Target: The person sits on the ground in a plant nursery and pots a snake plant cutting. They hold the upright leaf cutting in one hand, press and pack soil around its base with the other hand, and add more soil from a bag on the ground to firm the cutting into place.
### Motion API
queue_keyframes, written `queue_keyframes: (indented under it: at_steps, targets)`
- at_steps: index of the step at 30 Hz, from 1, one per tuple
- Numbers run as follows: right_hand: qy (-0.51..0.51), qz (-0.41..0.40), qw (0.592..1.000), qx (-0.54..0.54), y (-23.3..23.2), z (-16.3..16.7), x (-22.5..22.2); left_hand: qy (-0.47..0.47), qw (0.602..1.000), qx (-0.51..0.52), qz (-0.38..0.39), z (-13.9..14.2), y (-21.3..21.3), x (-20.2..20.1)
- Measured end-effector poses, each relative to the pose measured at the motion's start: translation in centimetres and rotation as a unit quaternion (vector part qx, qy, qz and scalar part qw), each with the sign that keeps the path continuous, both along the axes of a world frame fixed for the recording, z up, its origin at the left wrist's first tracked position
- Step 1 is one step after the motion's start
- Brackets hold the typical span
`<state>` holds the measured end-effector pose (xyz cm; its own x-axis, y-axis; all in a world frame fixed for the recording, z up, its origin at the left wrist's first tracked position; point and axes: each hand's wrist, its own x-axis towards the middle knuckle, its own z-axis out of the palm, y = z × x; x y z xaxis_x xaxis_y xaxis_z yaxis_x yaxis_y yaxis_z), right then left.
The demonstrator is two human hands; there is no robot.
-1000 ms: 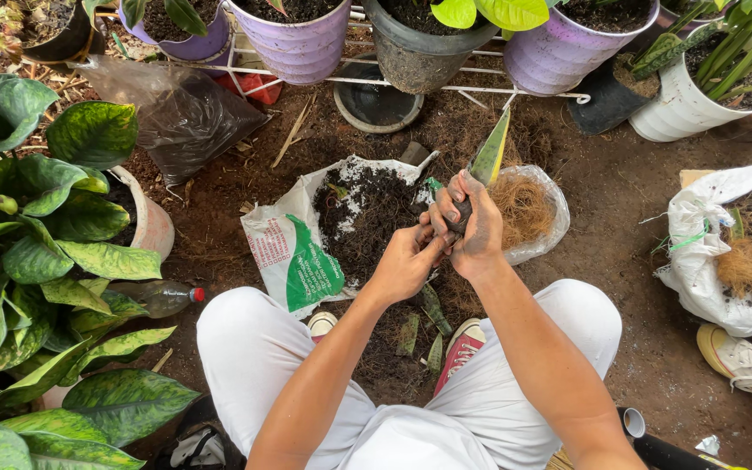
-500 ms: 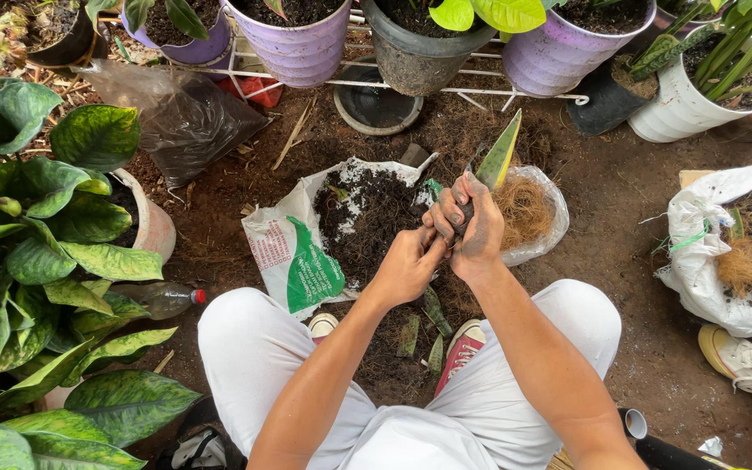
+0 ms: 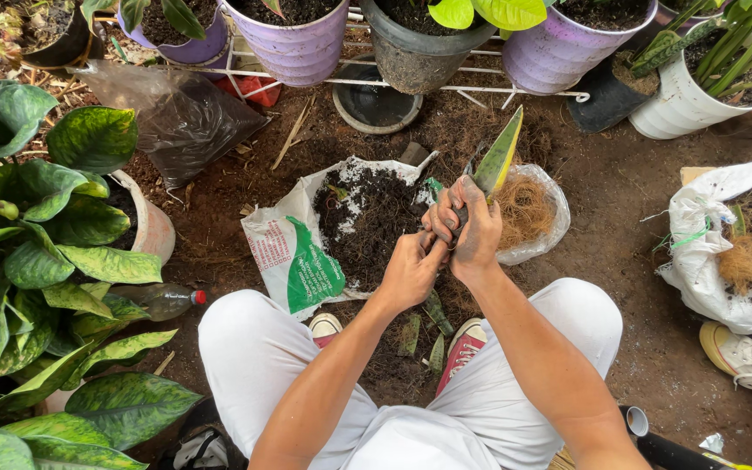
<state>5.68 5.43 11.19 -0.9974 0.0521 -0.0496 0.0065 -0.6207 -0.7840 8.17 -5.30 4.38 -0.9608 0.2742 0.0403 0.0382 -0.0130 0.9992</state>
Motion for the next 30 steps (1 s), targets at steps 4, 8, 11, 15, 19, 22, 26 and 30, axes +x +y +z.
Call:
queue_keyframes:
  at_steps: [4,8,11,15,19,22,26,30]
  targets:
    - [0.039,-0.010,0.999,0.032,0.0,-0.3,0.1,-0.067,0.996,0.062,0.006,-1.0,0.8,0.2]
    - [0.023,-0.026,0.999,0.040,0.2,-0.1,-0.3,-0.075,0.992,0.097,-0.031,-0.8,0.8,-0.4]
    - [-0.009,-0.018,1.000,0.016,0.5,0.1,-0.6,-0.106,0.987,0.104,-0.063,-0.1,0.3,-0.8]
    - [-0.054,0.019,0.997,-0.046,1.2,0.4,-1.1,-0.076,0.990,0.088,-0.082,1.2,-0.2,-0.7]
    - [-0.065,0.055,0.994,-0.061,1.5,0.2,-1.1,-0.029,0.999,0.004,-0.042,2.6,-0.8,-0.7]
    - [-0.069,0.093,0.992,-0.054,1.6,0.0,-1.1,0.005,1.000,0.010,-0.003,3.2,-1.0,-0.7]
    - [-0.054,0.117,0.990,-0.057,1.6,0.0,-1.4,0.029,0.998,-0.048,0.022,3.8,-1.0,-0.5]
    - [-0.052,0.110,0.991,-0.047,1.5,0.1,-1.5,0.069,0.984,-0.160,0.044,4.1,-1.0,-0.3]
